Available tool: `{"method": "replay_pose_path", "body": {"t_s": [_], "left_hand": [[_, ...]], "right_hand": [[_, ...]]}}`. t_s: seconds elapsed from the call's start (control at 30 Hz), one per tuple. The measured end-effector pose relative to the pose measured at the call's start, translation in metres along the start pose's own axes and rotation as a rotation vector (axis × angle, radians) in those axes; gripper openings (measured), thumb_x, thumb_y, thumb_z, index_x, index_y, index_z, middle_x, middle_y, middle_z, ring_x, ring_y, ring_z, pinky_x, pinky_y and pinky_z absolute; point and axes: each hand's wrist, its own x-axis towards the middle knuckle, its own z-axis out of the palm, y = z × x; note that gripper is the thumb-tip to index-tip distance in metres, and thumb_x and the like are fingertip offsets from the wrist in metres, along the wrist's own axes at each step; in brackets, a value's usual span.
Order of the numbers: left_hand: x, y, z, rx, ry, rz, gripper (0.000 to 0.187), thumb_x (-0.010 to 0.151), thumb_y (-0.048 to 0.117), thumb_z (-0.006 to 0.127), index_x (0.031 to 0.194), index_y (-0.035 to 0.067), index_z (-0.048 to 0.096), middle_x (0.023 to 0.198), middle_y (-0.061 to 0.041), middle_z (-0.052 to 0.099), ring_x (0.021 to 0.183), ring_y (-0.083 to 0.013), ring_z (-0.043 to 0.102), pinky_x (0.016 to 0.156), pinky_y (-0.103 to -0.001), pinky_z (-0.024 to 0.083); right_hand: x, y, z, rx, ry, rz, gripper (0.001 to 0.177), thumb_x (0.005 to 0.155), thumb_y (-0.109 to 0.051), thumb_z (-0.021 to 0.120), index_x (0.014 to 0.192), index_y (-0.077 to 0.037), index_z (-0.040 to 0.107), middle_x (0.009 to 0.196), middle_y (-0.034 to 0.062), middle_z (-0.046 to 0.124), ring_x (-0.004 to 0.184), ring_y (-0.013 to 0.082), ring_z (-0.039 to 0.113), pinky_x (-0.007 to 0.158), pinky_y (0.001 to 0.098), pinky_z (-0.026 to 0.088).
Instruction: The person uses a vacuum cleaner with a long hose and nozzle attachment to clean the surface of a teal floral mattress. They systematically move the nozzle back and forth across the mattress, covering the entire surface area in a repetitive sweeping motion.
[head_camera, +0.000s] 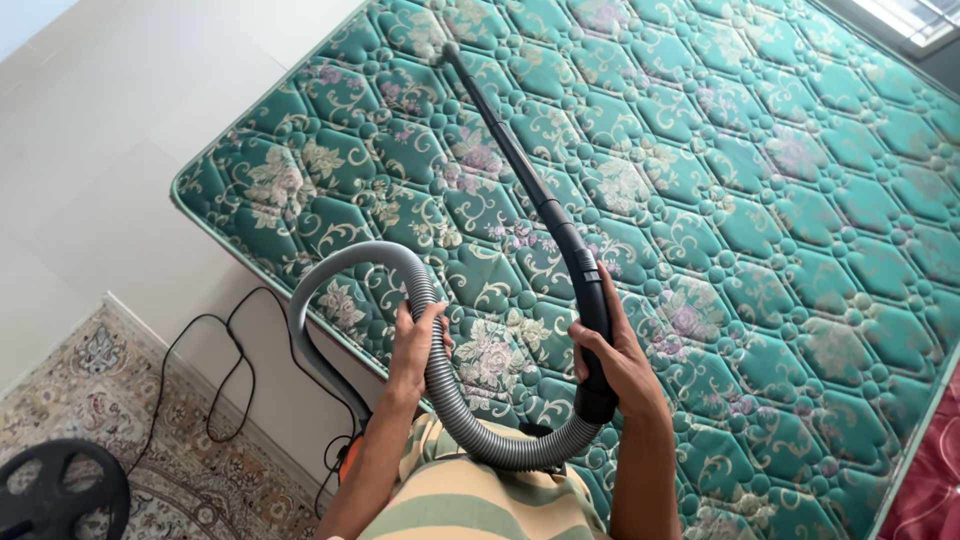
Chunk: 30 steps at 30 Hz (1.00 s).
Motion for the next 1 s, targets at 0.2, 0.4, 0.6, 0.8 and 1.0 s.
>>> {"method": "replay_pose_path", "body": {"t_s": [0.2, 0.4, 0.6, 0.8, 1.0], "left_hand": [[-0.005, -0.014, 0.007, -0.008, -0.027, -0.034, 0.031, 0.089, 0.019, 0.067, 0.109, 0.006, 0.047, 0.075, -0.003, 0.058, 0.051, -0.0107, 0.058, 0.039, -0.026, 0.051], [-0.024, -0.028, 0.012, -0.035, -0.045, -0.006, 0.034, 0.089, 0.019, 0.067, 0.112, 0.006, 0.045, 0.074, -0.003, 0.056, 0.050, -0.0097, 0.056, 0.039, -0.025, 0.051], [-0.054, -0.051, 0.018, -0.068, -0.086, 0.000, 0.036, 0.089, 0.017, 0.066, 0.113, 0.007, 0.042, 0.074, -0.003, 0.056, 0.051, -0.0108, 0.057, 0.039, -0.026, 0.052], [-0.087, -0.078, 0.028, -0.019, -0.123, -0.007, 0.035, 0.090, 0.019, 0.066, 0.114, 0.007, 0.045, 0.072, -0.003, 0.057, 0.050, -0.0106, 0.057, 0.040, -0.025, 0.052], [-0.115, -0.110, 0.052, 0.002, -0.182, -0.051, 0.034, 0.089, 0.019, 0.068, 0.113, 0.007, 0.046, 0.072, -0.003, 0.057, 0.051, -0.0106, 0.058, 0.040, -0.025, 0.052]], "right_hand": [[-0.012, 0.011, -0.024, 0.026, 0.015, -0.036, 0.090, 0.091, -0.010, 0.063, 0.168, -0.022, 0.017, 0.071, 0.0059, 0.052, 0.048, 0.0113, 0.051, 0.045, 0.0293, 0.046], [-0.042, 0.016, -0.038, 0.083, 0.027, -0.062, 0.089, 0.091, -0.011, 0.062, 0.167, -0.020, 0.017, 0.069, 0.0025, 0.052, 0.048, 0.0103, 0.050, 0.046, 0.0289, 0.045], [-0.083, 0.021, -0.054, 0.055, 0.086, -0.061, 0.087, 0.091, -0.011, 0.063, 0.166, -0.020, 0.021, 0.061, 0.0036, 0.050, 0.046, 0.0114, 0.050, 0.044, 0.0299, 0.046], [-0.134, 0.034, -0.079, 0.087, 0.151, -0.077, 0.084, 0.091, -0.011, 0.062, 0.166, -0.020, 0.025, 0.066, 0.0046, 0.052, 0.046, 0.0108, 0.049, 0.043, 0.0291, 0.045], [-0.186, 0.048, -0.112, 0.130, 0.247, -0.094, 0.082, 0.090, -0.010, 0.062, 0.165, -0.019, 0.029, 0.076, 0.0080, 0.054, 0.046, 0.0105, 0.049, 0.042, 0.0292, 0.047]]}}
